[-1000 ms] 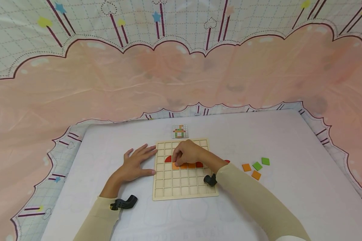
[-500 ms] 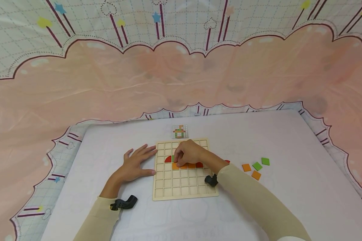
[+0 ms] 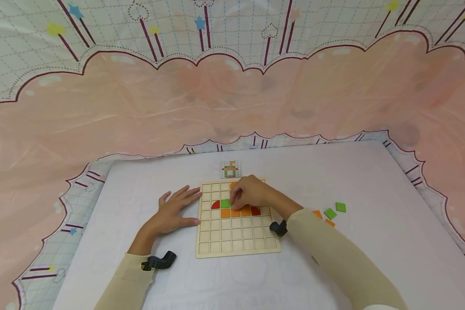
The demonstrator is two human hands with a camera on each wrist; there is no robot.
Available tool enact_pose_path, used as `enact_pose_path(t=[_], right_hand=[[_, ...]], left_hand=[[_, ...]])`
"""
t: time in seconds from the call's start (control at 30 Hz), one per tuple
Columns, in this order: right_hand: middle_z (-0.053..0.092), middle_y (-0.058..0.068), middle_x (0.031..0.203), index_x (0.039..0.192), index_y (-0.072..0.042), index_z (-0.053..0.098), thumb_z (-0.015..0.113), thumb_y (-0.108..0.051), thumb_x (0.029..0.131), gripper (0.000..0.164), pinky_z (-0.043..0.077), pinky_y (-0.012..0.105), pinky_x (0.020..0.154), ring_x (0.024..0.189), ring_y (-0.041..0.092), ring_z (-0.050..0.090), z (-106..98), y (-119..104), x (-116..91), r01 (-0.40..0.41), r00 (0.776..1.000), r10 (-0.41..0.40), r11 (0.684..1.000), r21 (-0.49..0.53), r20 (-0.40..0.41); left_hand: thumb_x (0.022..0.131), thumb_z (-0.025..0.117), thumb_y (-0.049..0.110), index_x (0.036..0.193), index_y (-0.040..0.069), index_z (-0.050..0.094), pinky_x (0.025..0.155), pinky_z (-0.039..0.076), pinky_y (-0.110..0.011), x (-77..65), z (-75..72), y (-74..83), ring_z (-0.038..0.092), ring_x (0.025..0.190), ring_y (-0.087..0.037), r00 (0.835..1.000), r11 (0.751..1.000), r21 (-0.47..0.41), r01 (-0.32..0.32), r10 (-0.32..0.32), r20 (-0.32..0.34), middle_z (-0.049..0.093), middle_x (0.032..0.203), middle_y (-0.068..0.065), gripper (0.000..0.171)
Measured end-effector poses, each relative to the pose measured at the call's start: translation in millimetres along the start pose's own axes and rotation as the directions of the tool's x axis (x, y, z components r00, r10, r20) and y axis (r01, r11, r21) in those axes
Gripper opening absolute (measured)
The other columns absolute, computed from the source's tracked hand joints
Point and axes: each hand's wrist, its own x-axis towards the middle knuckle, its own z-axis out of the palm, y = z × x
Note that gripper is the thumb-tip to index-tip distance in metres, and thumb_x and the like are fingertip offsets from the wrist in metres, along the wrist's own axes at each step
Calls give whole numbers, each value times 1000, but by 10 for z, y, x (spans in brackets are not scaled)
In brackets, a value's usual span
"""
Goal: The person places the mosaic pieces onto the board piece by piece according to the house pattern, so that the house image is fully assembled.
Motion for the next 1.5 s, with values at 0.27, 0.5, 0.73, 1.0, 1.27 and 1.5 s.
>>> enact_pose_path(t=[0.27,0.5,0.73,1.0,1.27,1.5], right_hand=[[68,-8,82,90,-22,80,82,-26,88,5,49,28,77,83,14,57,-230,187,-130,-32,999,31,998,-58,-16],[71,-10,86,90,-25,80,82,-28,87,4,50,30,81,87,15,58,-403,427,-340,-14,1000,14,997,-70,-12],[71,-11,88,94,-25,80,81,-26,87,7,50,31,82,89,15,59,-547,628,-628,-56,998,57,994,-92,13],[72,-10,95,96,-27,80,81,-25,87,10,49,32,84,93,17,57,-665,808,-912,-119,991,126,986,-119,50],[65,-6,86,92,-31,78,87,-34,80,16,49,29,77,90,17,54,-730,928,-1149,-229,965,247,959,-169,90],[62,-3,88,94,-28,76,88,-34,79,21,51,29,73,88,17,54,-780,1069,-1325,-270,946,293,949,-164,137]], left_hand=[[81,79,53,155,24,47,118,-1,-69,-2,-8,6,18,159,-28,1000,1000,2,1,-1,1,38,165,4,86],[81,79,54,155,24,47,119,-2,-69,0,-15,7,18,159,-28,1000,1000,3,13,-13,7,38,165,5,86],[81,79,55,155,25,46,119,-1,-69,-4,-10,-7,18,159,-28,1000,1000,6,7,-7,4,38,165,5,87],[80,80,56,155,25,47,119,-1,-69,-12,-7,-29,19,159,-29,1000,1000,8,-1,1,-3,38,165,5,87],[81,79,57,155,25,46,119,-1,-69,-7,9,-35,18,159,-28,1000,1000,12,0,0,1,38,165,5,87],[81,79,56,155,25,47,119,-2,-69,-4,13,-24,18,159,-29,1000,1000,4,-2,2,1,38,165,4,87]])
